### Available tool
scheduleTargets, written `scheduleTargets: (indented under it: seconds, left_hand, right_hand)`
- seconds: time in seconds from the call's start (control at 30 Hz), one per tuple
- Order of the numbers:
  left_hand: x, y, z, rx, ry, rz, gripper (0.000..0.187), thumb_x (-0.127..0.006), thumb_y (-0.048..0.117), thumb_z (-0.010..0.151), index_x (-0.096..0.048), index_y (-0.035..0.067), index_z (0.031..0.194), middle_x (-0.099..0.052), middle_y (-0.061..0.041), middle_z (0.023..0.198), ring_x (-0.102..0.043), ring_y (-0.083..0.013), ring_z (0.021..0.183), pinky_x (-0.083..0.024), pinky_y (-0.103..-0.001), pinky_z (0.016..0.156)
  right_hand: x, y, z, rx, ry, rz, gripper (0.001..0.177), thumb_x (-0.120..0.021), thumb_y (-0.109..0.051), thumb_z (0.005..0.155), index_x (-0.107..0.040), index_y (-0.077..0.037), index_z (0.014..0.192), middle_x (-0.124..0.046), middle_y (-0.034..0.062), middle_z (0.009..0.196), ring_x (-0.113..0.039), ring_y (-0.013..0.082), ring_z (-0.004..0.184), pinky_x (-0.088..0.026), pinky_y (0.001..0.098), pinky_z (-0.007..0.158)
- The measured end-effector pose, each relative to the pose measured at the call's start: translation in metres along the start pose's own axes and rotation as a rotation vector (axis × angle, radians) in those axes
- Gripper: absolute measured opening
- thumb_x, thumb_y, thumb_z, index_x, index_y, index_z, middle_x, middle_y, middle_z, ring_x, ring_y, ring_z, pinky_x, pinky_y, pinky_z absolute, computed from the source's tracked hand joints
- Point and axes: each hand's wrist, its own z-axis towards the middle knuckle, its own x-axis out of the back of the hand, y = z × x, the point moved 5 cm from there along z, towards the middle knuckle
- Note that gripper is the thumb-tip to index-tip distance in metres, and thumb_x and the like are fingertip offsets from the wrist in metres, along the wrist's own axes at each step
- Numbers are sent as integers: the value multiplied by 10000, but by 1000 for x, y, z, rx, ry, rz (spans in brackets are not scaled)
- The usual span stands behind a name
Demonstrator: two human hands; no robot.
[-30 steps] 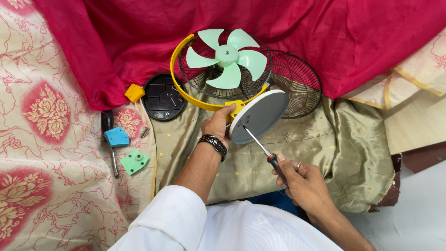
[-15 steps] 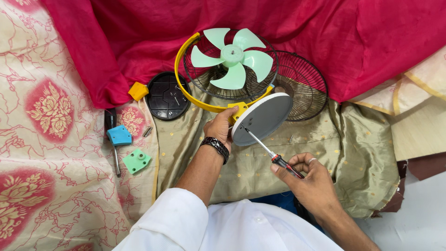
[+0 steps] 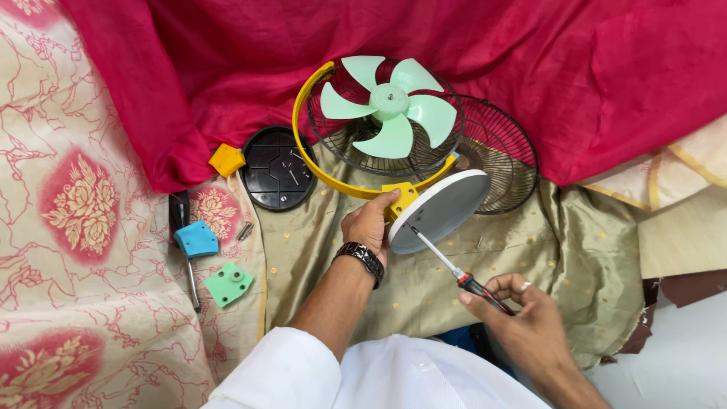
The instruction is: The person assembles a small electric fan by hand, using a screwdriver to tighten screws on the base and attaching the front grille to the fan head. The person handles the fan base, screws, and grille, securing components in sequence.
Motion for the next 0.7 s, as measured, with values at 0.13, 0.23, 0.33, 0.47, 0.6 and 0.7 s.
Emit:
scheduleTargets:
  seconds: [0.13,0.23,0.33,0.47,0.6,0.7]
  left_hand:
    - [2,-2,6,14,-24,-41,378,-824,151,746,-735,-61,1047,-776,-154,981,-724,-209,756,-598,-314,678]
    - [1,0,2,23,-13,-19,385,-828,151,742,-734,-56,1054,-777,-154,982,-733,-196,757,-600,-296,681]
    - [4,2,2,54,7,-12,399,-823,170,746,-720,-52,1061,-781,-159,981,-748,-191,764,-615,-280,697]
    - [7,6,0,40,30,18,409,-819,186,737,-724,-42,1063,-777,-146,979,-739,-191,767,-595,-295,696]
    - [9,4,-1,34,55,14,413,-817,193,735,-730,-24,1075,-773,-134,1000,-734,-190,808,-591,-318,742]
    - [11,3,0,9,62,4,430,-826,196,731,-727,-24,1087,-771,-138,1024,-737,-201,848,-587,-329,775]
  right_hand:
    - [-5,9,1,-169,8,44,454,-720,-400,977,-681,24,818,-550,55,626,-404,81,508,-293,252,448]
    - [-6,6,-2,-302,-29,108,459,-671,-434,1011,-720,15,931,-614,77,701,-399,118,494,-283,277,421]
    - [-6,-7,-6,-254,15,45,230,-840,-233,793,-671,-84,841,-604,-14,661,-398,93,451,-297,272,400]
    - [-5,-24,-5,-148,30,28,244,-828,-206,757,-688,-40,869,-610,-19,690,-424,60,482,-304,254,415]
    - [0,-26,2,-238,-25,-17,363,-787,-339,874,-719,15,920,-579,42,680,-399,80,504,-290,261,440]
    - [2,-30,10,-224,-25,-28,318,-816,-316,832,-720,-21,903,-606,8,666,-412,94,486,-300,278,424]
